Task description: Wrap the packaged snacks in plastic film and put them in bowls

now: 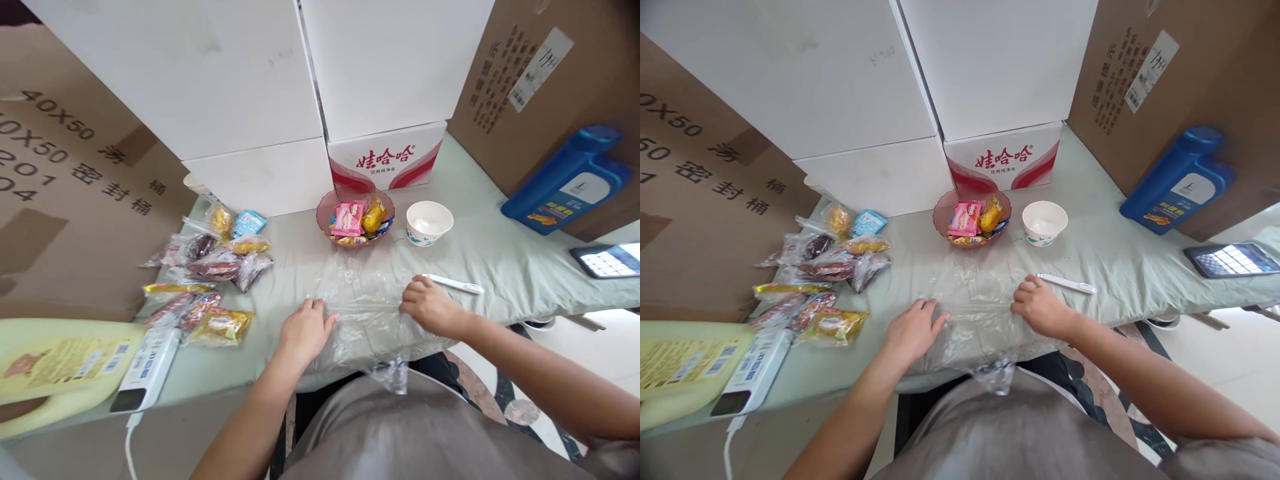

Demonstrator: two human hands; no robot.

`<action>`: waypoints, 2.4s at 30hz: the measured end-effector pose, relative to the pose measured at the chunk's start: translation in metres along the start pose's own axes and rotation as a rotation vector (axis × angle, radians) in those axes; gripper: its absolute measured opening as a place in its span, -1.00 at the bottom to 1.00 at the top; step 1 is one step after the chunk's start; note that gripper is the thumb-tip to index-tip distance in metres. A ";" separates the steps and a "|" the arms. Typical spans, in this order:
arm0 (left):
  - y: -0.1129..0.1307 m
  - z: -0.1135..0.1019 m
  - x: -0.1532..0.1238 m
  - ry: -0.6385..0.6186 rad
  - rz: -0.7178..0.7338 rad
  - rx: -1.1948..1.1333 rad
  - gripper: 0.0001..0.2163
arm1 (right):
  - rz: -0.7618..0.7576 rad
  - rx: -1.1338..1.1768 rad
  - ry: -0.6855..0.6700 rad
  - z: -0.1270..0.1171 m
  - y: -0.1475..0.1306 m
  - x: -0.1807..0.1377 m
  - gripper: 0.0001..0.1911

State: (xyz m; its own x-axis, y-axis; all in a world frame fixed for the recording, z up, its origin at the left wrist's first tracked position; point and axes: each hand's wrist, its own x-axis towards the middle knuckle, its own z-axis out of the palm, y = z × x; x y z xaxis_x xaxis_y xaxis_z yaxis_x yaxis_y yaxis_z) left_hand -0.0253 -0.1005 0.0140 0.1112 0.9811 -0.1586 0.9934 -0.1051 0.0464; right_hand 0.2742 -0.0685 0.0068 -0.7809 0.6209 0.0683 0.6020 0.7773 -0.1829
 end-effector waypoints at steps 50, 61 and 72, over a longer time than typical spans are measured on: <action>-0.047 0.028 0.049 0.293 -0.270 -0.405 -0.80 | 0.749 0.030 0.252 0.037 0.017 0.044 -0.57; -0.058 -0.001 0.058 0.375 -0.301 -0.189 -0.69 | 0.698 -0.146 0.324 0.026 0.022 0.045 -0.62; -0.019 0.034 0.016 0.154 0.468 -0.029 -0.46 | 0.246 -0.148 0.089 0.050 0.002 0.050 -0.34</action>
State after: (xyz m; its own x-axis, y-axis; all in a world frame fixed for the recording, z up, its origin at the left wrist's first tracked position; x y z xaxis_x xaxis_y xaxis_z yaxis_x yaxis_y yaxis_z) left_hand -0.0412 -0.0884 -0.0234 0.5375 0.8426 0.0331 0.8365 -0.5377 0.1055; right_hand 0.2282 -0.0413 -0.0390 -0.5946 0.7940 0.1267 0.7944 0.6044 -0.0601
